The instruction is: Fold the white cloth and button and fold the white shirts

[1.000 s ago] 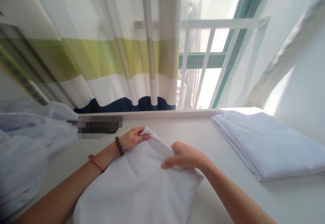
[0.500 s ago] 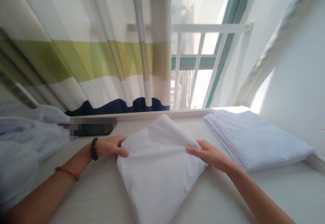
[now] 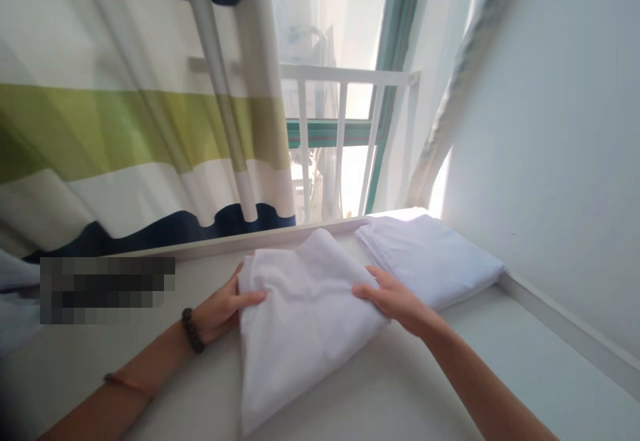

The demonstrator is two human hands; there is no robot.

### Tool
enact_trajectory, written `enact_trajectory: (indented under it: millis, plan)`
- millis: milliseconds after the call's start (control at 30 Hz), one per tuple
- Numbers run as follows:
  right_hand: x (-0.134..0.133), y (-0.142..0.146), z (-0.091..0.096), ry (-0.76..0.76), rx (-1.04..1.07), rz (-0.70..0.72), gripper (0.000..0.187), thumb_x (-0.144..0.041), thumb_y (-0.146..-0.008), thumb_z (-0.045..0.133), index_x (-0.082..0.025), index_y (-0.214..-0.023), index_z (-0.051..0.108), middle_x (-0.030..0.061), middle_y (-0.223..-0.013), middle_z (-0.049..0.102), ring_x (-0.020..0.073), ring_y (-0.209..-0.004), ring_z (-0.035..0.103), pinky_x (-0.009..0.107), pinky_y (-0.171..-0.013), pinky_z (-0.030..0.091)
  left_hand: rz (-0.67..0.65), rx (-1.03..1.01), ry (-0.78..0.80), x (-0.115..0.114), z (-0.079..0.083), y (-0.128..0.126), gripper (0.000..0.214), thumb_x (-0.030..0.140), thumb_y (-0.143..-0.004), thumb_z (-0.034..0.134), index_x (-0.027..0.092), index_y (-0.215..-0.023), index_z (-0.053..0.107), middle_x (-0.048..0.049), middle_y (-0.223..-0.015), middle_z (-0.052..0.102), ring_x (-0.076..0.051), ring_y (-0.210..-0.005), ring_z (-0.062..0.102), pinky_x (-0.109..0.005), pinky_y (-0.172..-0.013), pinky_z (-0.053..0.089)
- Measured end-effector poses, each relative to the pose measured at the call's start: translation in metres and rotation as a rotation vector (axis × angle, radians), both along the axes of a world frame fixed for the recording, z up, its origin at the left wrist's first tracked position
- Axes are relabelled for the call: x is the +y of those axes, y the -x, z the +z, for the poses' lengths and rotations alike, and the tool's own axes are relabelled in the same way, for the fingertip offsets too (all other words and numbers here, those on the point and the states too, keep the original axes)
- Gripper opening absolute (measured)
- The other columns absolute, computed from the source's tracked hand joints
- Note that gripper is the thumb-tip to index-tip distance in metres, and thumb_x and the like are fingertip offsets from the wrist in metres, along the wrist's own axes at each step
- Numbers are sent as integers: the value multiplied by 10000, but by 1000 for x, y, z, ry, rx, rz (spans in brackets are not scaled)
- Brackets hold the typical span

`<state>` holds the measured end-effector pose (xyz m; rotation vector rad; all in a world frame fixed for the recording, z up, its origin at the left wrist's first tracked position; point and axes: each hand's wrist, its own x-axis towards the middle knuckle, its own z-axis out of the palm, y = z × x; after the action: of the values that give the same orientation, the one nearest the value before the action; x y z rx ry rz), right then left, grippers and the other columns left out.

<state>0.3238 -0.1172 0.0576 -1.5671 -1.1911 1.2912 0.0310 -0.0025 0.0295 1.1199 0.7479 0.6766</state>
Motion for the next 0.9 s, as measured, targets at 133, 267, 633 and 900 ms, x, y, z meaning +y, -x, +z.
enact_trajectory:
  millis: [133, 267, 633, 900]
  plan:
    - [-11, -55, 52, -137, -178, -181, 570, -462, -730, 674, -173, -1208, 564, 109, -1127, 667, 280, -954, 646, 315, -722, 523, 9, -140, -59, 6, 25, -76, 988, 153, -657, 805, 368, -1414, 209, -63, -1218, 598, -205, -920, 658, -314, -735, 582]
    - [-17, -139, 88, -228, -285, -487, 681, -453, -679, 731, -233, -1284, 511, 144, -1192, 640, 304, -914, 667, 343, -667, 538, -13, -308, -127, 17, 56, -169, 956, 187, -677, 786, 367, -1414, 204, -60, -1238, 595, -194, -918, 660, -298, -733, 580]
    - [-1, -238, 18, 29, -719, -666, 581, -479, -735, 647, -129, -1196, 602, 199, -1215, 610, 291, -945, 647, 315, -631, 525, 88, -6, -186, 24, -10, -289, 1149, 210, -673, 785, 310, -1460, -46, -176, -1375, 439, -296, -1123, 575, -431, -868, 534]
    - [-9, -258, 6, -52, -1083, -597, 381, -371, -817, 559, -155, -1124, 625, 127, -1081, 686, 281, -1011, 622, 359, -877, 460, 107, -77, -474, 11, -24, -306, 1036, 169, -672, 759, 240, -1463, 94, -141, -1478, 314, -271, -1336, 377, -409, -1130, 296]
